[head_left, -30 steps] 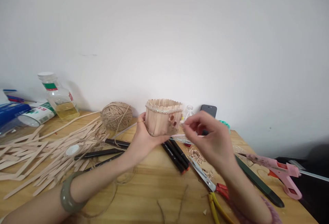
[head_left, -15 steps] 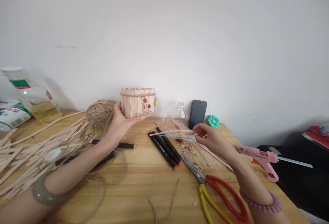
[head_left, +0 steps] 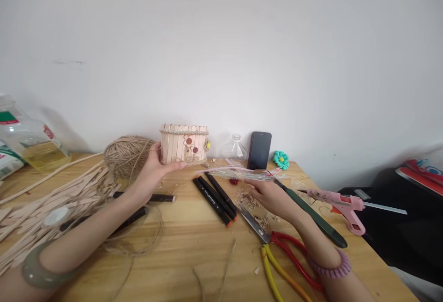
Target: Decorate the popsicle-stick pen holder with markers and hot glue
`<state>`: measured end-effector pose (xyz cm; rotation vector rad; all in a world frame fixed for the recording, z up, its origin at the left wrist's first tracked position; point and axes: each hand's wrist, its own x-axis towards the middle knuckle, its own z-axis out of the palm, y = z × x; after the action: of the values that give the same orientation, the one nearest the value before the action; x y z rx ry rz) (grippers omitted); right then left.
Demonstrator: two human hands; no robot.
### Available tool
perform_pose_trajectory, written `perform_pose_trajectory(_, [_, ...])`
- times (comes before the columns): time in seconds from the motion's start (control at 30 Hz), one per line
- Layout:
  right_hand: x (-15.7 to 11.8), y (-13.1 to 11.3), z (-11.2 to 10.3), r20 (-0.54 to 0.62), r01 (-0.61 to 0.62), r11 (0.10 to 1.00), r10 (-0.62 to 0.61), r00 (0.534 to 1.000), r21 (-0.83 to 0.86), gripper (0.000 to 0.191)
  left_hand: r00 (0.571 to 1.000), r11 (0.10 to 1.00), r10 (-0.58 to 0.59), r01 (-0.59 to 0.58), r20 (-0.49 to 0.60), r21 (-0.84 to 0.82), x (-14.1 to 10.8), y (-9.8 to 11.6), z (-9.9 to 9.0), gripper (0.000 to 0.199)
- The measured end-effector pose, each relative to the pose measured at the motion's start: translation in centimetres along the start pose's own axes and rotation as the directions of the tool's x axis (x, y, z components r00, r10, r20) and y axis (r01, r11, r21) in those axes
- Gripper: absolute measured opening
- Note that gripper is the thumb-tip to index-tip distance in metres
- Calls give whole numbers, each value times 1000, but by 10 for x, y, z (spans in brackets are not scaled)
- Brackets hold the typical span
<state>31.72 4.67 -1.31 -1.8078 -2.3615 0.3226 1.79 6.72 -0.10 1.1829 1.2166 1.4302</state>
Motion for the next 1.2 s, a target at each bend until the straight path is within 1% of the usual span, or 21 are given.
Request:
perform_pose_trajectory(0.07, [1, -4, 4, -10, -24, 1000, 23, 1000, -9, 47, 1000, 1000, -7, 7, 2, -4, 1, -1, 0, 80])
perform_pose_trajectory(0.13, [3, -10, 7, -21, -31, 999, 31, 999, -15, 47, 1000, 1000, -8, 8, 1, 3, 2, -2, 0, 80])
perform_pose_trajectory(0.37, [11, -31, 15, -28, -57, 996, 55, 998, -65, 35, 1000, 999, -28, 28, -1, 37, 2, -5, -1, 79])
perform_pose_trajectory(0.53, [11, -30, 9, 11, -80, 996, 81, 997, -49, 17, 999, 999, -28, 29, -19, 44, 4, -7, -1, 84])
perform_pose_trajectory(0.63, [9, -25, 7, 38, -47, 999, 47, 998, -1, 19, 999, 998, -28, 29, -23, 57, 6, -8, -2, 84])
perform_pose_trajectory(0.73, [7, -22, 6, 47, -8, 1000, 7, 999, 18, 26, 999, 998, -50, 50, 6, 35, 8, -11, -3, 84])
perform_pose_trajectory(0.83, [6, -24, 8, 52, 12, 1000, -12, 999, 2, 24, 992, 993, -120, 121, 43, -3, 13, -18, -6, 85])
perform_pose_trajectory(0.93, [5, -27, 9, 51, -1, 1000, 2, 999, -13, 21, 974, 978, -199, 204, 105, -47, 17, -25, -8, 81])
perform_pose_trajectory(1.0, [4, -29, 9, 48, -24, 1000, 25, 999, -19, 19, 965, 971, -226, 235, 132, -52, 18, -27, -8, 77])
perform_pose_trajectory(1.1, [3, -31, 9, 43, -65, 997, 66, 997, -29, 18, 960, 968, -240, 248, 145, -40, 18, -28, -10, 77])
perform_pose_trajectory(1.13, [3, -31, 9, 42, -76, 997, 77, 996, -31, 17, 962, 972, -230, 236, 148, -21, 19, -29, -12, 78])
perform_pose_trajectory(1.2, [4, -31, 9, 42, -91, 995, 93, 995, -33, 16, 973, 984, -176, 170, 148, 58, 20, -30, -15, 75])
